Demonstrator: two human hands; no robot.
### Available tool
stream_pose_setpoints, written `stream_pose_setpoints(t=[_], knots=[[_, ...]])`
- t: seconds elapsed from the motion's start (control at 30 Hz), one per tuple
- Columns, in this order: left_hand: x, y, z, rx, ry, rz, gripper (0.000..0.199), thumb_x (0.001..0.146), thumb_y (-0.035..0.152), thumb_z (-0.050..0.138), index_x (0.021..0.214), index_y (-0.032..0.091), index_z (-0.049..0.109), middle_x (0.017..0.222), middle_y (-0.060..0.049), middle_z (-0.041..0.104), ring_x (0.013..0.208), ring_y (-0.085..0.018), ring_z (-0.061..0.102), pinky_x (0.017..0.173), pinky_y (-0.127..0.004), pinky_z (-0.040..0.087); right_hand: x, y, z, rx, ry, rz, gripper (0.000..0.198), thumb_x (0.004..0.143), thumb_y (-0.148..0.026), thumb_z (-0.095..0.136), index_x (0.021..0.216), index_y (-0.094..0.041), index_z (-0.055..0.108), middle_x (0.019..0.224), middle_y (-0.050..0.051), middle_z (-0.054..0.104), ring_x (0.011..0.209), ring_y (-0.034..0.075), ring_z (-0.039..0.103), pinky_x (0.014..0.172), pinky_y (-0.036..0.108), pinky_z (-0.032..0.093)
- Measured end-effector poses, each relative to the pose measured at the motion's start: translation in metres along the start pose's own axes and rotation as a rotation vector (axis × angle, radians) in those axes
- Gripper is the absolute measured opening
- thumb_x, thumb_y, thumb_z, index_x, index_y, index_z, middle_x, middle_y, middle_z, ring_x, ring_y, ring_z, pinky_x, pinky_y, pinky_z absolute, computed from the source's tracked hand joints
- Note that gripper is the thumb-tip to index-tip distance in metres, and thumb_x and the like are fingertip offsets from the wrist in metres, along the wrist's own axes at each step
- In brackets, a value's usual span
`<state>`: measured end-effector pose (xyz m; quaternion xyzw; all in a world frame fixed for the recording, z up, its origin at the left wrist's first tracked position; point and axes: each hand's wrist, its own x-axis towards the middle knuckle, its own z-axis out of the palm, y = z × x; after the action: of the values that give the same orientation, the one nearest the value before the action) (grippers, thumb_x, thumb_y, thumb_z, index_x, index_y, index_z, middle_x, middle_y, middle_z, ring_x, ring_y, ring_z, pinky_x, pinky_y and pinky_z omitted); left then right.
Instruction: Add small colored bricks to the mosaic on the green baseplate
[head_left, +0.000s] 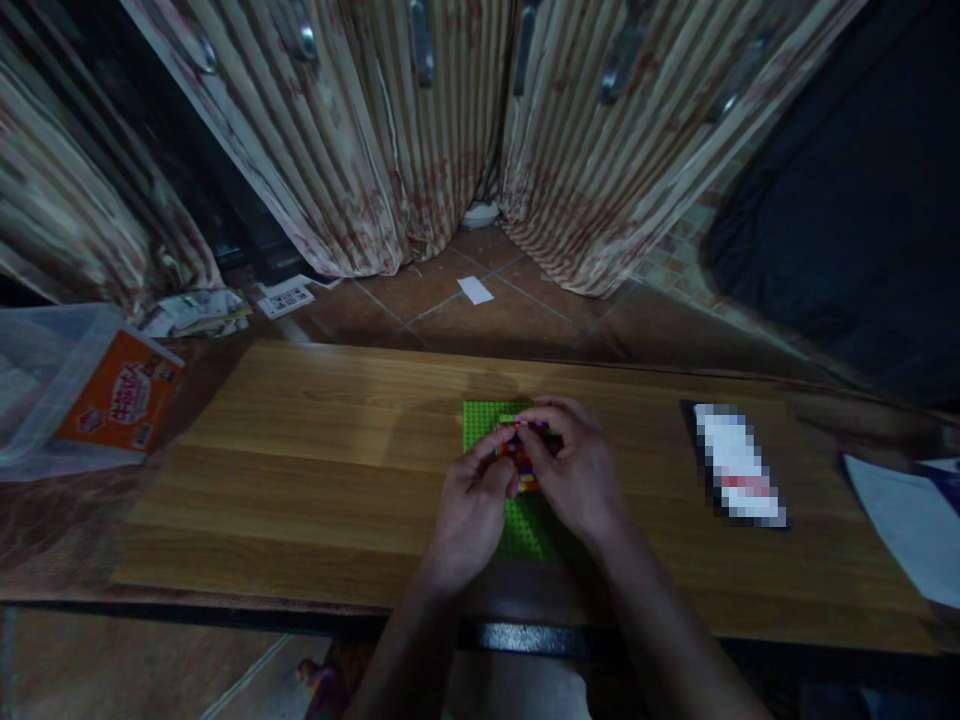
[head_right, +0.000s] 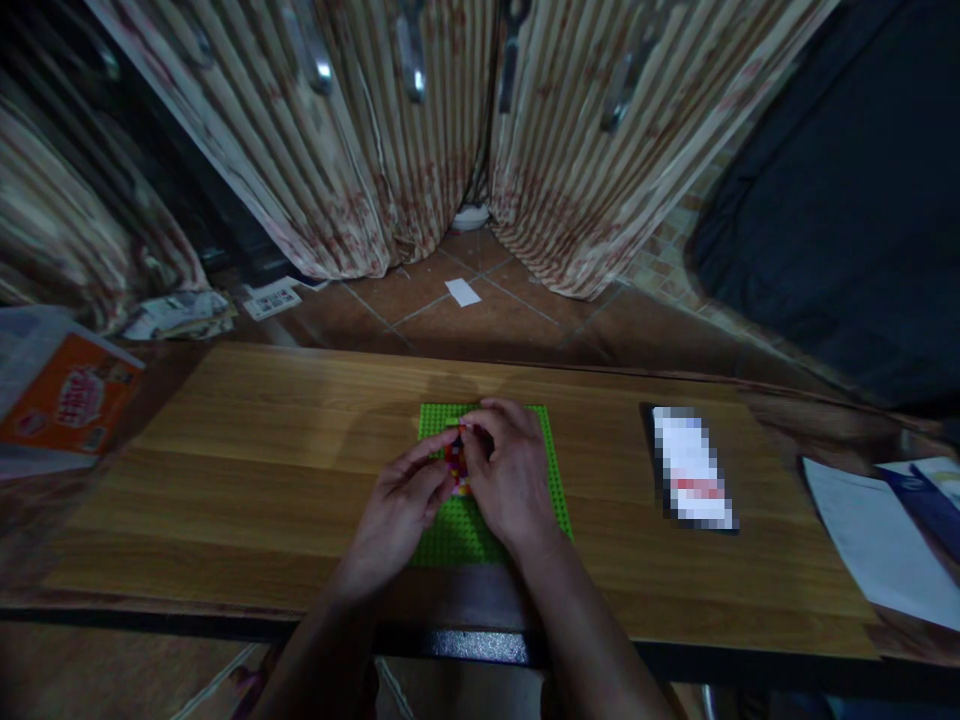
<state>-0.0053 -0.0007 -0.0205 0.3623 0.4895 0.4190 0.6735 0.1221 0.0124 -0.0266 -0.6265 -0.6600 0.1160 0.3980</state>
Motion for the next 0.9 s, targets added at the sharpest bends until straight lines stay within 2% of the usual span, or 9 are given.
stream_pose_setpoints(t=[0.17,0.4,0.53,0.63,0.9], knots=[[0.001,-0.004,-0.002,-0.019,-0.009,0.0,0.039,0.076,0.025,0.055,0.113,0.016,0.065,0.062,0.003,0.051,0.058,-0.011,0.045,0.059,-0.023,0.037,0.001,0.003,-0.002,0.077,0.016,0.069,0.023,0.083,-0.021,0.058,0.104,-0.02,0.066,0.108,0.008,0.066,0.106,0.024,0.058,0.095,0.042,0.044],[0.001,-0.003,-0.001,-0.011,-0.005,-0.002,0.039,0.077,0.025,0.054,0.113,0.015,0.064,0.061,0.004,0.048,0.057,-0.01,0.042,0.056,-0.022,0.034,0.002,0.004,-0.002,0.104,0.023,0.113,0.021,0.082,-0.021,0.056,0.1,-0.02,0.066,0.106,0.007,0.066,0.103,0.024,0.059,0.092,0.042,0.044],[0.001,-0.003,-0.002,0.007,-0.012,0.003,0.04,0.077,0.025,0.054,0.114,0.015,0.064,0.061,0.004,0.048,0.057,-0.01,0.041,0.056,-0.022,0.034,0.002,0.003,-0.002,0.103,0.025,0.089,0.015,0.082,-0.021,0.056,0.092,-0.021,0.067,0.101,0.007,0.066,0.101,0.024,0.059,0.09,0.042,0.045],[0.001,-0.007,-0.003,-0.002,-0.032,0.027,0.04,0.079,0.024,0.053,0.117,0.017,0.064,0.064,0.004,0.048,0.059,-0.01,0.041,0.057,-0.022,0.035,0.0,0.005,-0.002,0.108,0.021,0.054,0.014,0.083,-0.02,0.055,0.087,-0.022,0.068,0.105,0.007,0.065,0.104,0.024,0.058,0.092,0.043,0.044],[0.002,-0.014,-0.005,0.023,-0.058,0.06,0.041,0.081,0.025,0.052,0.121,0.018,0.062,0.069,0.002,0.053,0.062,-0.011,0.043,0.061,-0.022,0.038,-0.003,0.006,-0.002,0.047,0.028,-0.031,0.02,0.085,-0.016,0.053,0.088,-0.024,0.071,0.113,0.007,0.062,0.109,0.024,0.056,0.095,0.044,0.044]])
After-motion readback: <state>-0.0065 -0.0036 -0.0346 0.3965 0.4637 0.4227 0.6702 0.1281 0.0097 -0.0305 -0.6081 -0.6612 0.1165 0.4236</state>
